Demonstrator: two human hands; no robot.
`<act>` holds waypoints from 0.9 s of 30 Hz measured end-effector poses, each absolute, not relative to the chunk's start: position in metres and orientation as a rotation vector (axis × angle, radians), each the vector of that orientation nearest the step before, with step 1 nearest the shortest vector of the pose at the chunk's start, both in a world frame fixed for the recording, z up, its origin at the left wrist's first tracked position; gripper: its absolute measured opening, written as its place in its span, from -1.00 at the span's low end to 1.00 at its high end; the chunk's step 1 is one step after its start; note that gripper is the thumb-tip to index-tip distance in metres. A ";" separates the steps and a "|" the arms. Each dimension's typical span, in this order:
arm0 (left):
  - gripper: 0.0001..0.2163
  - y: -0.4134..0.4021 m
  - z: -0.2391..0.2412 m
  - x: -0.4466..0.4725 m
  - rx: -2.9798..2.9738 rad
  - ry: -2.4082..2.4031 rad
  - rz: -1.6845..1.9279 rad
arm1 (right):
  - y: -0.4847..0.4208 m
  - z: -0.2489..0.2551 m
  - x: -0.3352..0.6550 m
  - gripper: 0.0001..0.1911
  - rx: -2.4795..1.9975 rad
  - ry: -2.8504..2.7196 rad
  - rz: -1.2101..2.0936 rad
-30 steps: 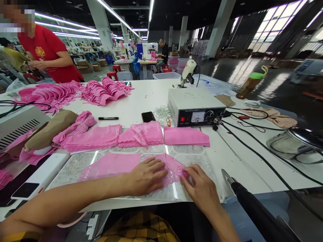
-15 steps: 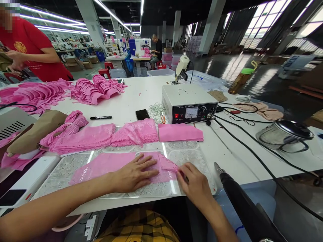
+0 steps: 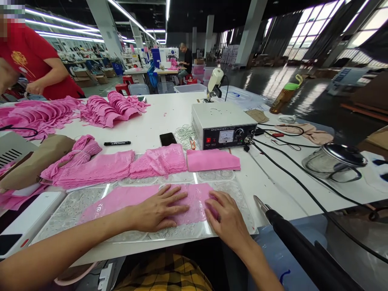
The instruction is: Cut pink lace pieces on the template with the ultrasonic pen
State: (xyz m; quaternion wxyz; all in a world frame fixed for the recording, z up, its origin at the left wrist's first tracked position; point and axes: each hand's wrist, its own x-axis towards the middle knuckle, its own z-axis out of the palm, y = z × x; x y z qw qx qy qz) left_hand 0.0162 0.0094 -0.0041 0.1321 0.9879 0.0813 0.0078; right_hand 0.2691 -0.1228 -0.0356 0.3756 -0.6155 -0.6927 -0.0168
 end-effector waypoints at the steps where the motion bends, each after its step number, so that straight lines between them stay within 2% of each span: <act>1: -0.51 0.010 -0.006 0.016 2.867 0.234 0.020 | -0.126 -0.040 0.273 -0.85 -1.624 -1.753 -0.112; 6: -0.51 0.009 -0.009 0.014 2.869 0.252 0.005 | -0.154 -0.048 0.296 -0.85 -1.884 -1.481 -0.399; 12: -0.49 0.001 -0.002 0.017 2.898 0.285 -0.042 | -0.140 -0.039 0.290 -0.79 -1.804 -1.570 -0.130; 17: -0.78 0.020 0.018 0.046 2.907 0.506 0.001 | -0.098 -0.028 0.304 -0.72 -1.864 -1.422 -0.024; 22: -0.85 0.070 0.031 0.103 2.894 0.732 0.056 | -0.067 -0.010 0.321 -0.65 -1.896 -1.290 0.047; 24: -0.85 0.088 0.031 0.121 2.879 0.757 0.027 | -0.060 -0.006 0.326 -0.62 -1.940 -1.263 0.110; 27: -0.75 0.104 0.026 0.136 2.860 0.766 -0.036 | -0.052 -0.005 0.336 -0.58 -1.965 -1.259 0.159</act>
